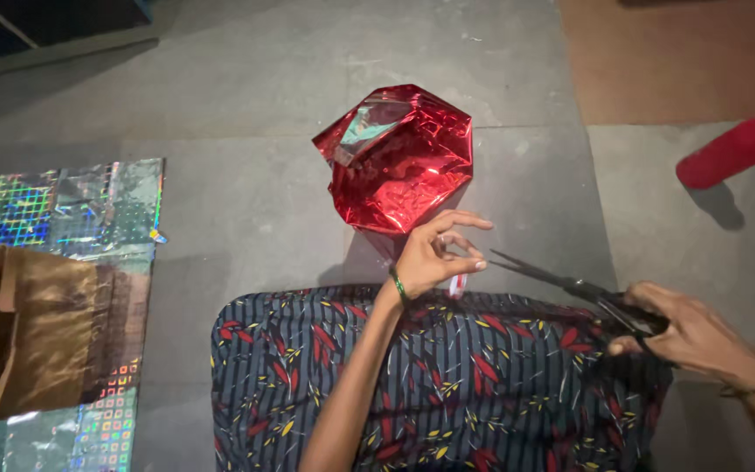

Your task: The person wraps a rectangular box with red metallic wrapping paper. They fold the paper around the box, use scissors to cut the paper, and secure the folds with clear adhesive tape.

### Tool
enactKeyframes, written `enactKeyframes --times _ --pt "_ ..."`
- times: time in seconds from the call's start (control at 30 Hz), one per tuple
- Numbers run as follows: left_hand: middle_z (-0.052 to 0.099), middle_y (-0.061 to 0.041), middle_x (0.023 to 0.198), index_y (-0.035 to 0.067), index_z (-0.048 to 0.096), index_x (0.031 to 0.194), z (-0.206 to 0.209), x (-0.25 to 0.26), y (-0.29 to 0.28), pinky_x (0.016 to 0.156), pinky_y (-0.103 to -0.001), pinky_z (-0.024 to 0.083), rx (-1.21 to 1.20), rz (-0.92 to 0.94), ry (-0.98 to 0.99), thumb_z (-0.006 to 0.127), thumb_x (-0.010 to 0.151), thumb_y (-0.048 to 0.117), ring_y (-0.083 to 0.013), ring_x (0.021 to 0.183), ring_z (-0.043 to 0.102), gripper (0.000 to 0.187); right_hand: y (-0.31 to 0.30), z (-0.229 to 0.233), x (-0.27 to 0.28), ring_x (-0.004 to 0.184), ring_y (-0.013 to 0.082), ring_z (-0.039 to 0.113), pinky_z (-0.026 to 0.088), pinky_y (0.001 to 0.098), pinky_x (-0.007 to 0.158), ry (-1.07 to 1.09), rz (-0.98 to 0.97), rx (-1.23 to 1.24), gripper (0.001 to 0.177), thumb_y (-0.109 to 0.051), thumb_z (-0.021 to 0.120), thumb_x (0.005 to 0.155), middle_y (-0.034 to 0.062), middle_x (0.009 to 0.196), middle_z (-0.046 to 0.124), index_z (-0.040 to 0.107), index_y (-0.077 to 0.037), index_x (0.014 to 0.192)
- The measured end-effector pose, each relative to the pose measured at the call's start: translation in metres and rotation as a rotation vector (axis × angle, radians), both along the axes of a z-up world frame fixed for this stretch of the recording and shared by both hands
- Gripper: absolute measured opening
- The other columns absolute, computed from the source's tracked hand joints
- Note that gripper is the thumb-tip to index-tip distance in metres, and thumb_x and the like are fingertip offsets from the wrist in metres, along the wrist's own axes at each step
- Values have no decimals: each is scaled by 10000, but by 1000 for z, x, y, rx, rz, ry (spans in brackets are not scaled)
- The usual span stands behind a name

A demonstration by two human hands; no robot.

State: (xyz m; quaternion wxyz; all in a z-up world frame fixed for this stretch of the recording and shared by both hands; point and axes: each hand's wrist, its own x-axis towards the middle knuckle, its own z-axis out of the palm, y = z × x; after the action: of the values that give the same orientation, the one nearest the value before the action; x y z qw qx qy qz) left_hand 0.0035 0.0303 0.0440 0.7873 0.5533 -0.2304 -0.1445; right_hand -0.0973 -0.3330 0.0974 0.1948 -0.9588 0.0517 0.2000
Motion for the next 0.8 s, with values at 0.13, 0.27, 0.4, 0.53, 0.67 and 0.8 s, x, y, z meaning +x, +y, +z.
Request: enactKeyframes --times 0.13,0.27,0.4,0.53,0.67,0.8 --pt "557 -89 1421 19 677 1276 3 -1 3 825 -272 614 -12 -19 14 824 816 -70 -123 977 698 492 4 -8 3 687 222 608 477 420 644 7 41 -5 703 -627 914 529 49 773 615 693 -101 939" --pt "568 -89 1395 13 687 1271 5 1 8 783 -266 605 7 -26 31 831 805 -68 -125 965 698 494 -3 -12 5 691 234 599 472 429 664 -14 132 29 717 -666 889 540 87 720 608 689 -92 921" --pt "552 -65 1400 19 691 1227 5 0 8 641 -278 561 90 -33 86 818 763 -70 -137 925 709 490 -5 -14 1 782 242 620 503 449 721 68 50 -45 705 -641 899 534 73 803 609 711 -73 907" --pt "571 -84 1390 24 689 1273 4 0 0 888 -301 625 44 -66 -6 822 767 -101 -163 993 715 538 1 -22 7 819 233 631 539 421 720 -128 158 53 763 -644 884 520 46 865 679 689 -72 985" --pt "574 -76 1390 28 685 1255 4 -1 -2 902 -325 635 54 -72 47 813 758 -102 -183 1035 734 530 3 -30 11 858 253 654 554 423 736 -160 163 95 753 -593 919 528 70 903 728 700 -59 1012" --pt "616 -81 1402 28 682 1276 3 -1 -2 896 -334 636 63 -74 11 829 769 -101 -180 1010 729 544 -6 -38 13 864 257 709 560 409 732 -346 279 168 728 -481 866 581 105 1012 740 687 -48 1139"
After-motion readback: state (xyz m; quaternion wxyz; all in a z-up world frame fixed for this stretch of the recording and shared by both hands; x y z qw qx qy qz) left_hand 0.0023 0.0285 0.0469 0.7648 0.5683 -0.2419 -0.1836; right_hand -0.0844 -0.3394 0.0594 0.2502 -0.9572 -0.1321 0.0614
